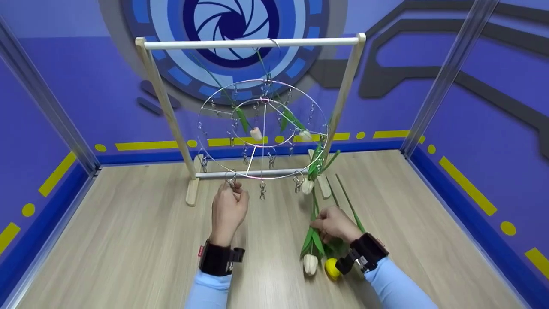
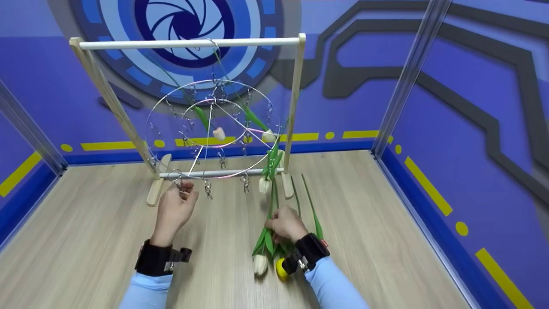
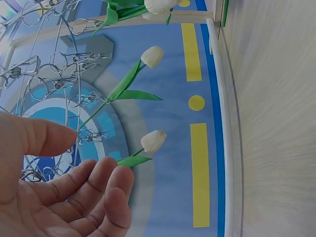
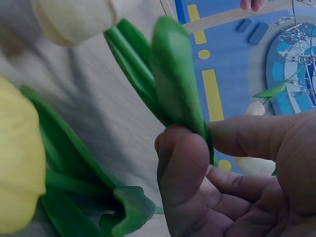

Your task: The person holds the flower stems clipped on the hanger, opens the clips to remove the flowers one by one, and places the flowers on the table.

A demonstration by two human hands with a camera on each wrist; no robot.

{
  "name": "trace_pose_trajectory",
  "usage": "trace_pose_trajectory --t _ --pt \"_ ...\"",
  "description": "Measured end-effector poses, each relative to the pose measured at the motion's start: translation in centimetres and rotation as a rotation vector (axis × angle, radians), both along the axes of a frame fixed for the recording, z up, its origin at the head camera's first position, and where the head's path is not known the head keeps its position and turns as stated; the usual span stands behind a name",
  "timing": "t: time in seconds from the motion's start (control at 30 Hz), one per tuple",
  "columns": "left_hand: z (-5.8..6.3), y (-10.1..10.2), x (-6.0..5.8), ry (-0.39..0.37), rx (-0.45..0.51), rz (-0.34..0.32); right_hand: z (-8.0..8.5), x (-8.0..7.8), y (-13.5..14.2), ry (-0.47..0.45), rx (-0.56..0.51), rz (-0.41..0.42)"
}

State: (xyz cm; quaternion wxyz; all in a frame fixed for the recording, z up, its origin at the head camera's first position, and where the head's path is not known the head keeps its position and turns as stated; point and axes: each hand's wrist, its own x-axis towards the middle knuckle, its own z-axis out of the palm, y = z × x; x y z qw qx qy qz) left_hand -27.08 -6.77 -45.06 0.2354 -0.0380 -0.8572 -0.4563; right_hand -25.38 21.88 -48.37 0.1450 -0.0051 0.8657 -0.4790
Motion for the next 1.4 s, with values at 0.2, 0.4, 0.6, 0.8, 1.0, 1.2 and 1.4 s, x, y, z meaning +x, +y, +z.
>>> trace_pose_trajectory --t 0.2,0.4,0.6,0.8,1.0,1.2,1.4 --pt "-0.2 -0.1 -0.2 -0.057 -0.005 -0.005 0.2 -0.6 -0.5 -0.022 0.045 0.097" --pt "-0.6 -0.3 -0.2 -0.116 -0.035 -0.012 0.3 -1.1 -1.1 -0.069 0.094 0.130" --pt "-0.6 -0.3 -0.3 -0.114 -0.046 -0.015 -0.1 -1.3 -1.6 -0.088 0.130 0.118" --pt "-0.6 -0.4 -0.2 -0.113 -0.053 -0.017 -0.3 -1.5 -2.0 -0.108 0.138 0.124" --pt "-0.7 -0.5 -0.2 -0.123 -0.059 -0.016 -0.4 -1.6 -2.1 -0.113 0.153 0.125" --pt "-0.9 -0.6 -0.3 -0.141 -0.058 -0.023 -0.6 -1.6 -2.3 -0.105 0.148 0.123" --pt "-1.0 -0.6 -0.4 -0.158 -0.068 -0.024 -0.7 -1.7 -2.5 -0.105 0.145 0.113"
